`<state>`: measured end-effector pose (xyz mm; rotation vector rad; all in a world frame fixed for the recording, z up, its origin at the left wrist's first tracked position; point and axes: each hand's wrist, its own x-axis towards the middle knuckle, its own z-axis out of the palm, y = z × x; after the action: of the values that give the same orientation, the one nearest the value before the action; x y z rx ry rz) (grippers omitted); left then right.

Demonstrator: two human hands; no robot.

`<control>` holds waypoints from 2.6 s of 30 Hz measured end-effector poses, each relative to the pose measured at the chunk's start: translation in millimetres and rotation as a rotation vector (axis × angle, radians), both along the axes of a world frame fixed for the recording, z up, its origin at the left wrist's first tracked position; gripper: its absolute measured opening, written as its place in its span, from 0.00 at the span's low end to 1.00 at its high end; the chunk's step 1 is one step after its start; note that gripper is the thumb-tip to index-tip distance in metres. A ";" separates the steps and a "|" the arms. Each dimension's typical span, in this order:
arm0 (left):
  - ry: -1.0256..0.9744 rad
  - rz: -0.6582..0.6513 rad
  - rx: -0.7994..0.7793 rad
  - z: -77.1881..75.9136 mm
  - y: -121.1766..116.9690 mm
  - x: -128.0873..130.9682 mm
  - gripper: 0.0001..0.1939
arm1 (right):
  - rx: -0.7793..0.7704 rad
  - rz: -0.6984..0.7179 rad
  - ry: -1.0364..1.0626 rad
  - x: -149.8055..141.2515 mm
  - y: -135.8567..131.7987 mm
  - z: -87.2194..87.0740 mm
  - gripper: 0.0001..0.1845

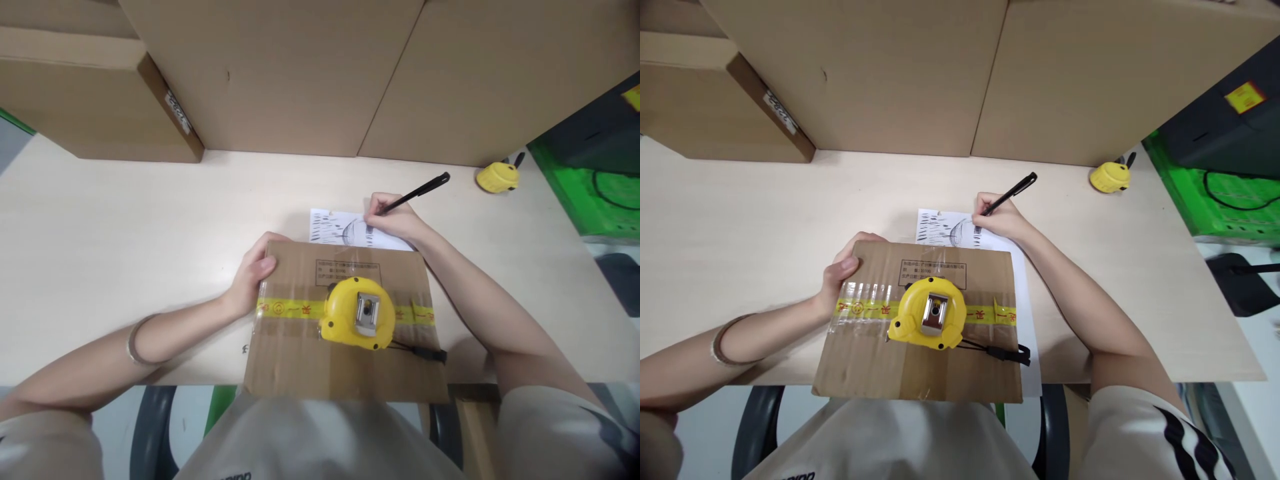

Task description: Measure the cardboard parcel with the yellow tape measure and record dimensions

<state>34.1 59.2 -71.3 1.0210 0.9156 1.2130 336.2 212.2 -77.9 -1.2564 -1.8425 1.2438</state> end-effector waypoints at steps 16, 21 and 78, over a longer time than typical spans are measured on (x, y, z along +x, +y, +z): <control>-0.012 -0.032 -0.024 -2.4 -2.3 0.0 0.25 | -0.007 0.012 0.007 -1.5 -1.2 1.1 0.20; -0.013 -0.036 -0.025 -1.9 -2.9 -0.1 0.25 | -0.019 0.027 0.008 -1.6 -0.8 -0.2 0.18; 0.191 -0.167 0.298 0.8 -1.8 -21.6 0.21 | 0.520 0.455 -0.336 -80.8 -139.3 131.1 0.19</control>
<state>12.5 57.3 -70.5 1.4427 0.7906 1.1453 255.4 72.9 53.1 -0.8129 -2.5854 0.6935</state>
